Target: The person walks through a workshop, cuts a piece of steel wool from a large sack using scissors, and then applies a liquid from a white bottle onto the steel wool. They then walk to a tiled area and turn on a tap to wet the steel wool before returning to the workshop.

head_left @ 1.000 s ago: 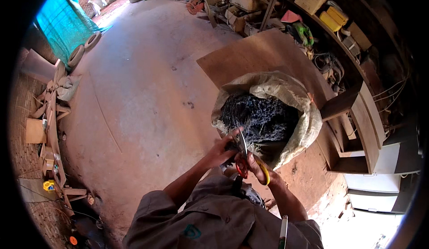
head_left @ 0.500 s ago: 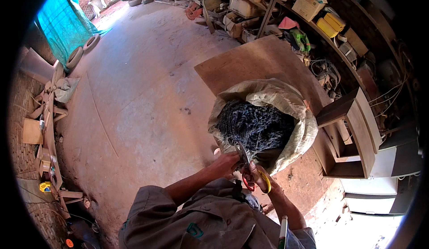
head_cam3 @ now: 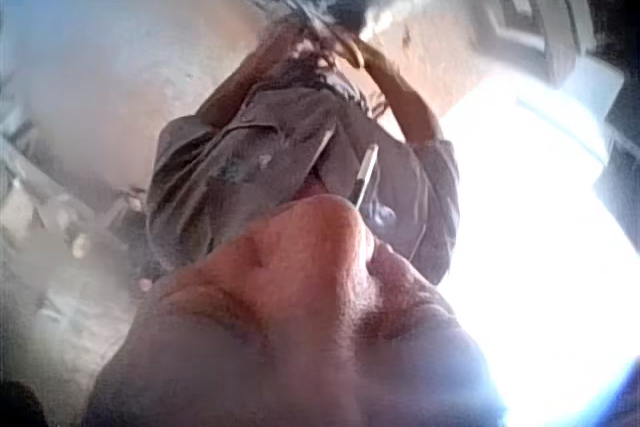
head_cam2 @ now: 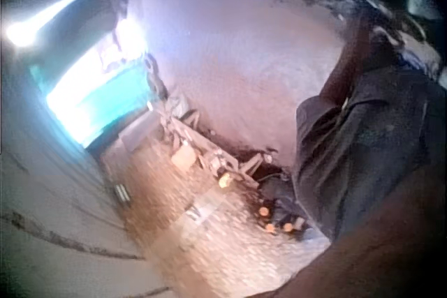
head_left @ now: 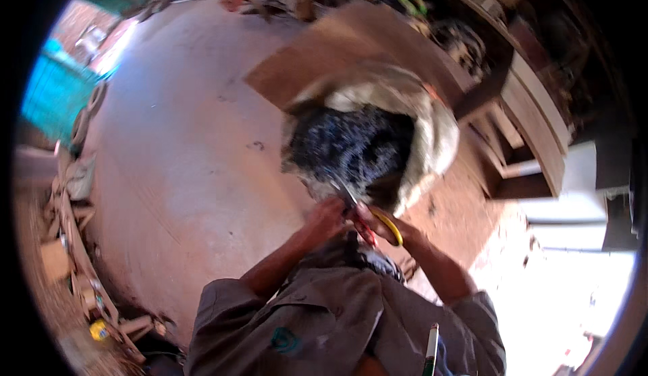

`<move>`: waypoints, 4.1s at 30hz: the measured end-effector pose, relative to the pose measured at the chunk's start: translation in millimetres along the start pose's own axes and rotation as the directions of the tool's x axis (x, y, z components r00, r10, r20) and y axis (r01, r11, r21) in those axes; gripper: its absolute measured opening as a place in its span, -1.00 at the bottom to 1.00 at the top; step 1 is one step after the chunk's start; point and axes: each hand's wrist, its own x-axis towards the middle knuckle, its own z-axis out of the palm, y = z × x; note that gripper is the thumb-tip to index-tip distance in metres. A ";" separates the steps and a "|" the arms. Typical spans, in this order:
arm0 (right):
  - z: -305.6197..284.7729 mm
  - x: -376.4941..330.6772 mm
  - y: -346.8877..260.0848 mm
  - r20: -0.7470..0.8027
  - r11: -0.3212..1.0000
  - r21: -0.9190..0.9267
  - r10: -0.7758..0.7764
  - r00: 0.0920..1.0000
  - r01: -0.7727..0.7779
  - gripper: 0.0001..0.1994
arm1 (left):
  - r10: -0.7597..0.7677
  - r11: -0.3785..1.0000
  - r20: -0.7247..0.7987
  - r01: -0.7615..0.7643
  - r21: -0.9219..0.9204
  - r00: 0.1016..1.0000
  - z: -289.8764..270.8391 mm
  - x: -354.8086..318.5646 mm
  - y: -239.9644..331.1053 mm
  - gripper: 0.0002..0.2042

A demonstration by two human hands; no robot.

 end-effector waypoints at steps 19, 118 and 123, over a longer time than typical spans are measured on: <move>-18.2 -85.2 35.3 -0.028 0.996 -0.041 -0.086 0.996 0.085 -0.37 | 0.008 0.992 0.035 -0.012 0.124 0.999 3.8 4.7 80.8 -0.76; -17.6 -138.8 -14.0 0.325 0.902 0.306 -0.400 0.857 0.304 -0.30 | 0.097 0.991 0.089 -0.088 -0.097 0.991 -41.9 37.5 167.0 -0.77; -20.0 -140.9 -3.9 0.258 0.912 0.319 -0.346 0.902 0.258 -0.34 | 0.125 0.975 0.148 -0.149 0.162 0.981 -18.0 17.3 154.9 -0.81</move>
